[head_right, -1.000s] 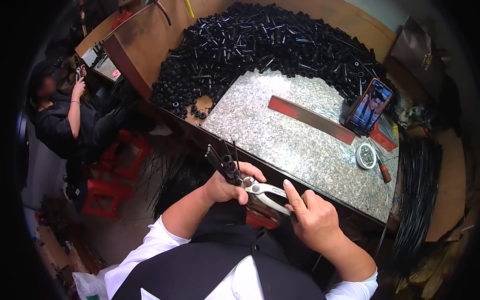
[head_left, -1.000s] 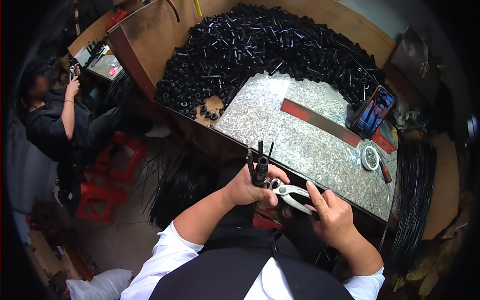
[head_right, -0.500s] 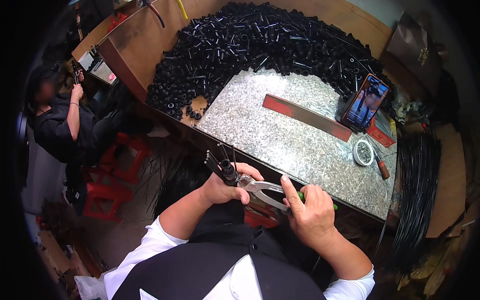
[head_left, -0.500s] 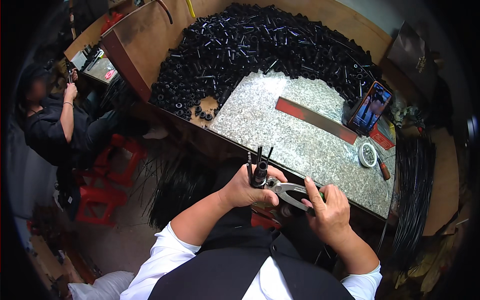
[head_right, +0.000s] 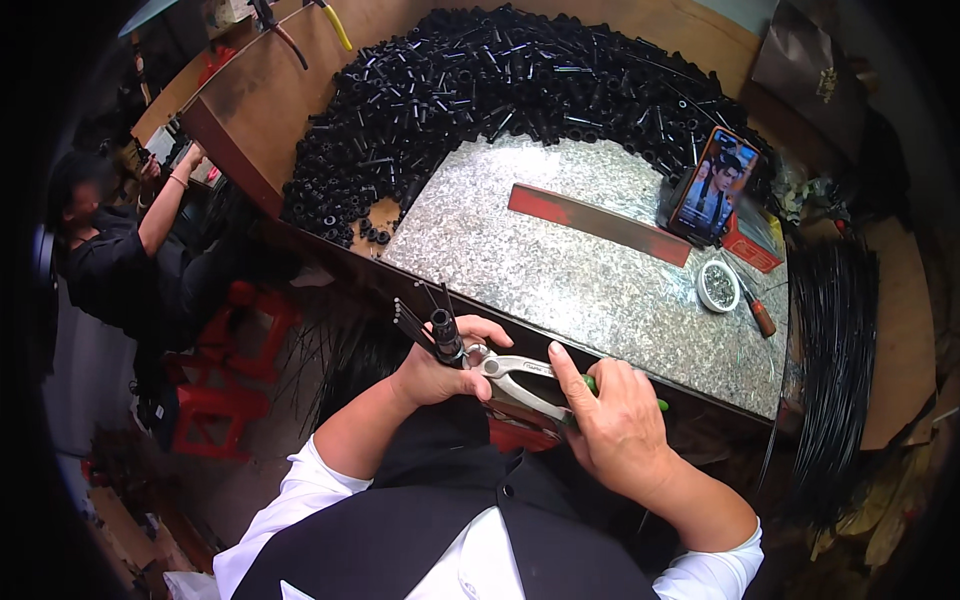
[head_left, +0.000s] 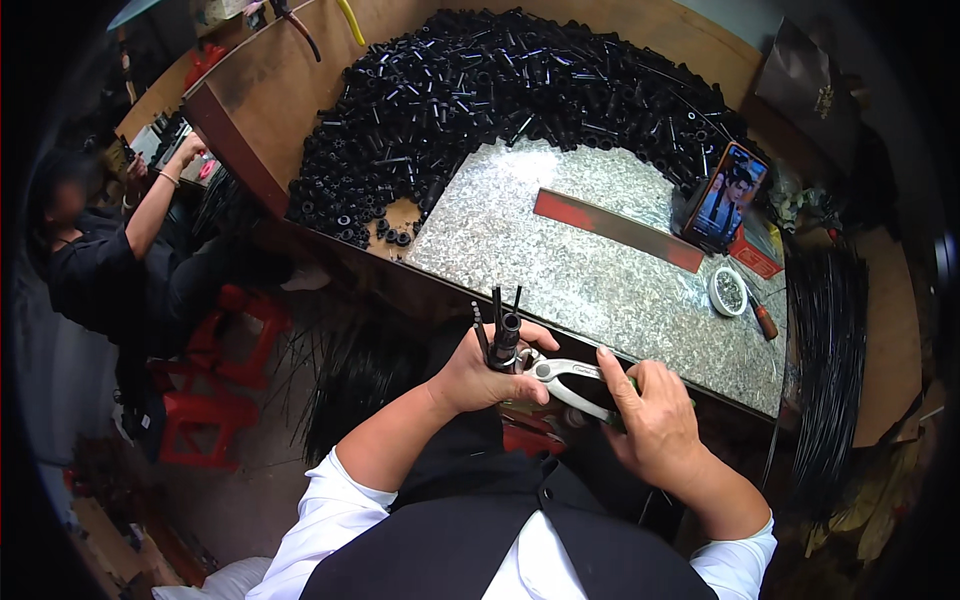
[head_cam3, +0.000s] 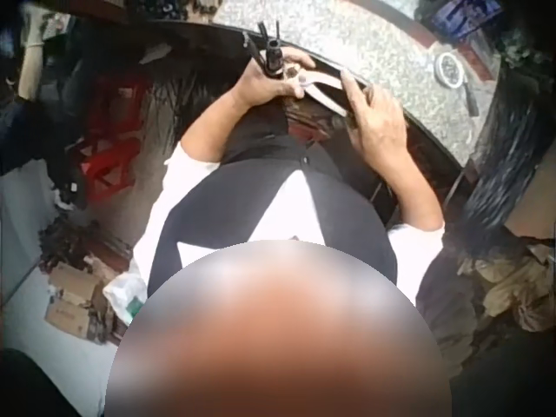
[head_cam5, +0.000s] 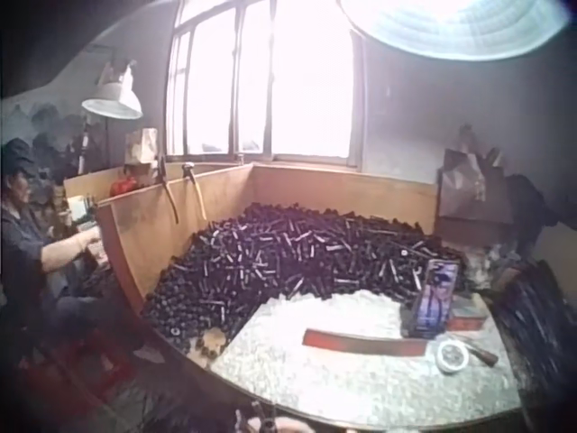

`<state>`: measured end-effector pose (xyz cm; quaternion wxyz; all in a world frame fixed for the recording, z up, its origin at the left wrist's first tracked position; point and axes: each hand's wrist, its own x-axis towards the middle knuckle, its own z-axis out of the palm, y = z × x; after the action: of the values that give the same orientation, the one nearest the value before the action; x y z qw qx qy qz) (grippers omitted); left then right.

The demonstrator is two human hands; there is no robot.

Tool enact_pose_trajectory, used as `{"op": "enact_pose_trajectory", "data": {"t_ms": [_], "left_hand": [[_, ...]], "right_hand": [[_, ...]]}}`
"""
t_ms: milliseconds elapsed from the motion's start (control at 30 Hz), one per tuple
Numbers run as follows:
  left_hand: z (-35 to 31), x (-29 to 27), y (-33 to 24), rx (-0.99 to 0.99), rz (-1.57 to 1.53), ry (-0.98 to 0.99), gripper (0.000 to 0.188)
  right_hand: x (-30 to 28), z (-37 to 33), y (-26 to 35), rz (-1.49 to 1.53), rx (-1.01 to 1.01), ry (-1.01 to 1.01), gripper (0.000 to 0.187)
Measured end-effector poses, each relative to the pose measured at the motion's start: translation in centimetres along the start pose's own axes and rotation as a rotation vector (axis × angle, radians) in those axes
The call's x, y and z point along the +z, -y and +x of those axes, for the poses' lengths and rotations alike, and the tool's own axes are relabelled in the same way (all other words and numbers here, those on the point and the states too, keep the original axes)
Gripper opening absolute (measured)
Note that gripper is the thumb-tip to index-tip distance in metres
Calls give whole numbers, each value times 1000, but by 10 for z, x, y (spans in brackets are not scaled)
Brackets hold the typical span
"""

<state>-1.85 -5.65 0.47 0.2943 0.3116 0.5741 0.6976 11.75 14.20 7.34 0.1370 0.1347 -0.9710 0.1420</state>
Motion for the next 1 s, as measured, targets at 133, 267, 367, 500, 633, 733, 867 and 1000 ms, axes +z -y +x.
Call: {"op": "enact_pose_trajectory", "data": {"t_ms": [133,267,367,500,633,733,867,1000], "left_hand": [[-1,-7,9,-8,-95,89,57],[0,0,2,-12,26,116,50],[2,4,-5,-23,137,111,30],[1,0,-4,-7,212,141,18],[1,-2,-9,23,163,213,31],[0,-2,3,67,-13,109,63],[0,-14,-2,106,-200,-325,21],[5,-20,-41,274,-195,-334,21]], "right_hand": [[-13,-7,4,-86,-24,41,74],[-17,-13,5,-144,-31,84,66],[-17,-14,7,-233,-44,102,65],[-7,-15,8,-211,-52,92,64],[-8,-13,2,91,34,185,67],[-6,-11,-14,304,99,228,69],[6,-4,-50,87,270,199,69],[13,-10,-77,-209,402,97,66]]}}
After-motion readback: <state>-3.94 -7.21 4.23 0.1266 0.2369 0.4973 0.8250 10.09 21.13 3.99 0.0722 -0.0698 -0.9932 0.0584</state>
